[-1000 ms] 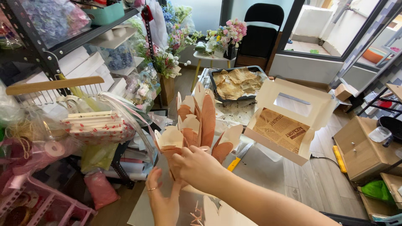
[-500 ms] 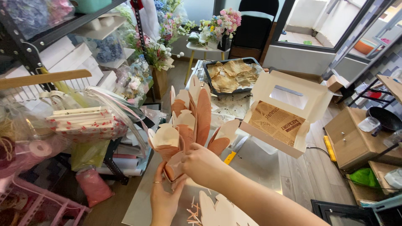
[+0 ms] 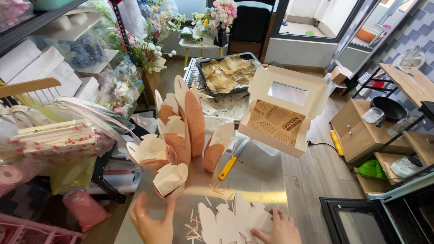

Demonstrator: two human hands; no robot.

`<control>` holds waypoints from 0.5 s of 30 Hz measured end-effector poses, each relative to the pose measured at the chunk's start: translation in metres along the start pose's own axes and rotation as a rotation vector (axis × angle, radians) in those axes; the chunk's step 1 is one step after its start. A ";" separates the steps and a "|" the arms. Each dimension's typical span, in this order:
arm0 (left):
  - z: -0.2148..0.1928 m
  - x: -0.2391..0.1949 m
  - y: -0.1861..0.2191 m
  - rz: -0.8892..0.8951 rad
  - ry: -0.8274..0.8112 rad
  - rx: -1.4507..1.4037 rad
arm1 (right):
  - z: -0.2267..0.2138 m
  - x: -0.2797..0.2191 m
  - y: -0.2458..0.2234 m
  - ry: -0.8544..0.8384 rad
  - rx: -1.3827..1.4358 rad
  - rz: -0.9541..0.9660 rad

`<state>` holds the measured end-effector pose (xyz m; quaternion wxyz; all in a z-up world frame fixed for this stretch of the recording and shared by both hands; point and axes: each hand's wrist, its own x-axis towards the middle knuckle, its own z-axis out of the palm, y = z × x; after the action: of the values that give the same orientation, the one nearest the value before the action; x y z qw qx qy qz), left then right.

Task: The person folds flat paper pieces into small decorative boxes by hand. They repeatedly pick up a flat piece, fold it into a box shape, and place it into a growing stack on the table.

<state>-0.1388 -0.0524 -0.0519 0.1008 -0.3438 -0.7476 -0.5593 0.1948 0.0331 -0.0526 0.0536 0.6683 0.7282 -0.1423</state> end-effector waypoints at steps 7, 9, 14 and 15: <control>0.033 -0.078 -0.004 0.361 -0.395 -0.047 | 0.095 0.017 0.033 0.167 0.243 0.004; 0.049 -0.083 0.013 0.467 -0.573 -0.033 | 0.104 0.017 0.035 0.187 0.288 -0.015; 0.056 -0.073 0.055 0.440 -0.823 0.016 | 0.093 0.007 0.029 0.381 0.620 -0.155; 0.056 -0.067 0.061 0.456 -0.803 0.009 | 0.083 0.007 0.025 0.285 0.804 -0.104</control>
<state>-0.0372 -0.0203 -0.0609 -0.0748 -0.6883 -0.6352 -0.3422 0.2095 0.0183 -0.1370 -0.3195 0.6115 0.6476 -0.3235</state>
